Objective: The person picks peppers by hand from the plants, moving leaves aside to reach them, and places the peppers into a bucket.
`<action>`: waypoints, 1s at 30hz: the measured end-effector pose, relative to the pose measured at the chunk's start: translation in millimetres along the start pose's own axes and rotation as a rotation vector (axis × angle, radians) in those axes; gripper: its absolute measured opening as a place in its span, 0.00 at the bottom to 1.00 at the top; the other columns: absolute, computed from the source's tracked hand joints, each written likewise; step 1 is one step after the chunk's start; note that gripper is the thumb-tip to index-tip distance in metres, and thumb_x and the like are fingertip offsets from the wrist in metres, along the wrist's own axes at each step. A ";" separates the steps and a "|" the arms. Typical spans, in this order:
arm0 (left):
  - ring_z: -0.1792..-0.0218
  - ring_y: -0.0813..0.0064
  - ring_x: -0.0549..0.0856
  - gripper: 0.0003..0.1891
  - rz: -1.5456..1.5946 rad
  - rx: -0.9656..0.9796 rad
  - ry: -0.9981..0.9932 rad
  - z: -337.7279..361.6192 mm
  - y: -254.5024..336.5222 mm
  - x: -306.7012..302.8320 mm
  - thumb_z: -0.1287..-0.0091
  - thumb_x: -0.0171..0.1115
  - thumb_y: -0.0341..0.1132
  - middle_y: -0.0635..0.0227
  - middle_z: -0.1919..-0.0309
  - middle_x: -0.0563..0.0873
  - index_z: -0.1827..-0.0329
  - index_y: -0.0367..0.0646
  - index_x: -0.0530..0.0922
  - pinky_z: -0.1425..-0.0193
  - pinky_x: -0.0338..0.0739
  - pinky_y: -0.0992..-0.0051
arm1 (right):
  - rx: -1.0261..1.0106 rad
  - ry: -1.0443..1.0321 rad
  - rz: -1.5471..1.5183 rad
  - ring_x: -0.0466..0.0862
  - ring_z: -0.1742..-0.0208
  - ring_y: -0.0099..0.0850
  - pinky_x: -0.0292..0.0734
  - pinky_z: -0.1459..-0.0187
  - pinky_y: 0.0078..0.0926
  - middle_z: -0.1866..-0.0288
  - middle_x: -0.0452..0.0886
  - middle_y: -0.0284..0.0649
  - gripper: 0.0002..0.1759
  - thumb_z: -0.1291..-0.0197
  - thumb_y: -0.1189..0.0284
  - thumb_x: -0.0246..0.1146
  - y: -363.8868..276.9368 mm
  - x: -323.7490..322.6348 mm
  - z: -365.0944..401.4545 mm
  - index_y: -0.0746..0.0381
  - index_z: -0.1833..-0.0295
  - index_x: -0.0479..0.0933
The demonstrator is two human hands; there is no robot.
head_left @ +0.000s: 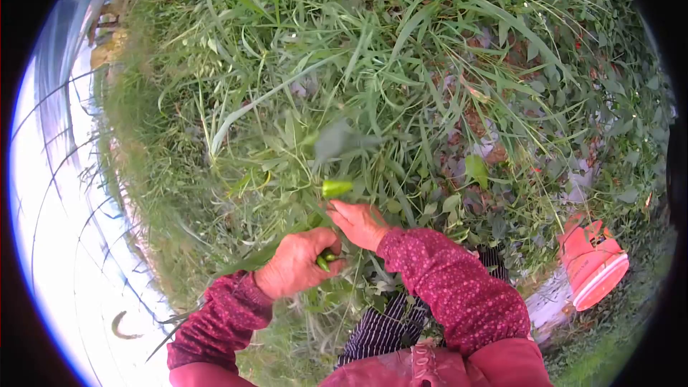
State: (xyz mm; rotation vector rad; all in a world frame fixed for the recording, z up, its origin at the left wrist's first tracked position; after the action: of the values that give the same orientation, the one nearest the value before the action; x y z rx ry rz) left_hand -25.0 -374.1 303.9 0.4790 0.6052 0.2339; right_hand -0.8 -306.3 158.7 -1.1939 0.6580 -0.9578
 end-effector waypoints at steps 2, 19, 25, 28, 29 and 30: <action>0.76 0.82 0.78 0.08 0.381 -0.241 -0.049 9.3 8.1 -1.6 0.47 0.68 0.30 0.65 0.83 0.75 0.74 0.38 0.75 0.74 0.71 0.77 | 0.046 -0.043 0.037 0.80 0.65 0.48 0.75 0.63 0.41 0.66 0.80 0.48 0.15 0.37 0.63 0.51 4.6 9.2 9.5 0.55 0.47 0.70; 0.72 0.64 0.82 0.16 -0.369 0.064 0.188 -0.3 -15.1 -15.0 0.48 0.66 0.28 0.60 0.72 0.83 0.56 0.37 0.76 0.71 0.75 0.71 | 0.116 -0.206 0.264 0.81 0.56 0.42 0.74 0.47 0.40 0.59 0.80 0.44 0.18 0.35 0.61 0.48 9.7 29.2 22.9 0.53 0.42 0.69; 0.78 0.83 0.75 0.10 0.426 -0.221 -0.071 14.2 -12.0 -19.6 0.46 0.67 0.31 0.72 0.78 0.78 0.65 0.37 0.78 0.73 0.69 0.80 | -0.334 0.211 -0.195 0.80 0.58 0.34 0.59 0.35 0.44 0.60 0.79 0.38 0.12 0.35 0.67 0.49 41.5 59.4 25.0 0.55 0.48 0.71; 0.77 0.83 0.76 0.09 0.507 -0.076 -0.112 19.0 19.9 -39.7 0.47 0.68 0.31 0.73 0.78 0.78 0.66 0.37 0.79 0.72 0.70 0.82 | 0.016 -0.353 0.160 0.75 0.47 0.33 0.58 0.34 0.42 0.49 0.74 0.40 0.13 0.35 0.68 0.49 6.8 24.9 20.1 0.57 0.46 0.67; 0.77 0.84 0.76 0.09 0.524 0.158 -0.160 20.6 40.2 -49.6 0.47 0.68 0.31 0.73 0.79 0.78 0.67 0.36 0.79 0.71 0.71 0.83 | 0.035 -0.485 0.214 0.71 0.43 0.34 0.57 0.33 0.41 0.45 0.71 0.41 0.15 0.34 0.68 0.49 -5.1 16.5 23.6 0.59 0.44 0.64; 0.76 0.83 0.76 0.13 0.588 0.115 -0.199 15.9 51.1 -49.7 0.49 0.70 0.31 0.71 0.77 0.79 0.64 0.36 0.79 0.69 0.73 0.83 | 0.046 -0.625 0.274 0.68 0.39 0.35 0.56 0.32 0.39 0.41 0.67 0.42 0.18 0.34 0.68 0.48 -6.2 12.6 29.4 0.60 0.41 0.61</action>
State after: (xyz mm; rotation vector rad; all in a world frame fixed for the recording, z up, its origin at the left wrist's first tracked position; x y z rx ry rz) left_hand -59.1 -352.8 365.0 0.7774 0.2711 0.7034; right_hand 28.3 -304.2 173.3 -1.2380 0.2817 -0.3322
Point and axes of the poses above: each hand's wrist, its own z-axis away from the middle knuckle, its own x-axis out of the palm, y = z × x, the point moved 4 cm from there along -z, towards the middle knuckle
